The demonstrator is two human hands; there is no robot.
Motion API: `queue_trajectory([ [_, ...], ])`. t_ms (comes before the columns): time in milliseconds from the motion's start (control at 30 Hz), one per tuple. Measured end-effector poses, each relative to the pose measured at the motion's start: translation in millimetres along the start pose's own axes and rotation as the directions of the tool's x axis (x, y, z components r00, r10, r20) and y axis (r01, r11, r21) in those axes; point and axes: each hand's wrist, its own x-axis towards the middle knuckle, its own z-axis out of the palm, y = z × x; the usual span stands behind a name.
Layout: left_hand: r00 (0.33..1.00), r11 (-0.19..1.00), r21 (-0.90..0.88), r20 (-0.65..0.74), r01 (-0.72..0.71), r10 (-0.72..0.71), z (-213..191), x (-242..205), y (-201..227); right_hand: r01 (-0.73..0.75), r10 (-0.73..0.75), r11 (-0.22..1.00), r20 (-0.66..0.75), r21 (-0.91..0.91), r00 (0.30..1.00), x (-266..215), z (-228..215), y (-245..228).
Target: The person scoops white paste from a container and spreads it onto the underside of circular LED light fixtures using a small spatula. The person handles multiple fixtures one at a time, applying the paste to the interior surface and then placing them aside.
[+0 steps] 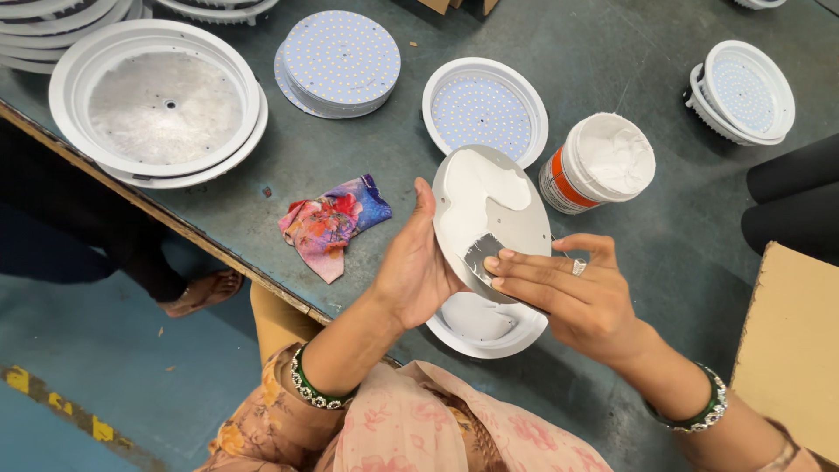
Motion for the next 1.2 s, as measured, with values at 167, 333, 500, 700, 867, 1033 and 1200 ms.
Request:
queue_trajectory([
  [167,0.999,1.0,-0.022,-0.046,0.0,-0.001,-0.2,-6.3,6.2,0.085,-0.085,0.996,0.022,0.001,0.996,-3.8,-8.4,6.8],
  [333,0.995,0.999,-0.022,-0.09,-0.034,0.031,-1.0,-8.0,10.2,0.134,-0.131,0.989,0.052,-0.056,0.99,-7.7,-17.6,17.3],
  [500,0.975,0.994,-0.004,-0.193,-0.111,0.108,-0.5,-6.4,5.8,0.02,-0.012,0.976,0.036,-0.217,0.999,-20.2,-15.1,-1.7],
  [700,0.935,0.981,-0.068,-0.321,-0.18,0.15,1.5,-2.4,-4.8,-0.094,0.094,0.928,-0.019,-0.361,0.995,-33.1,-0.9,-36.8],
  [867,0.97,0.976,-0.171,-0.223,-0.133,0.093,-11.3,0.3,-2.9,-0.084,0.075,0.921,-0.037,-0.379,0.996,-36.7,-4.7,-38.1],
  [1033,0.984,0.972,-0.22,-0.169,-0.087,0.05,-24.7,0.0,5.6,-0.059,0.043,0.937,-0.052,-0.345,0.998,-31.2,-8.7,-37.9],
  [1200,0.998,0.939,-0.344,-0.062,-0.011,-0.011,-25.2,-7.3,18.2,0.009,-0.025,0.966,-0.058,-0.258,0.998,-23.0,-15.7,-33.1],
])
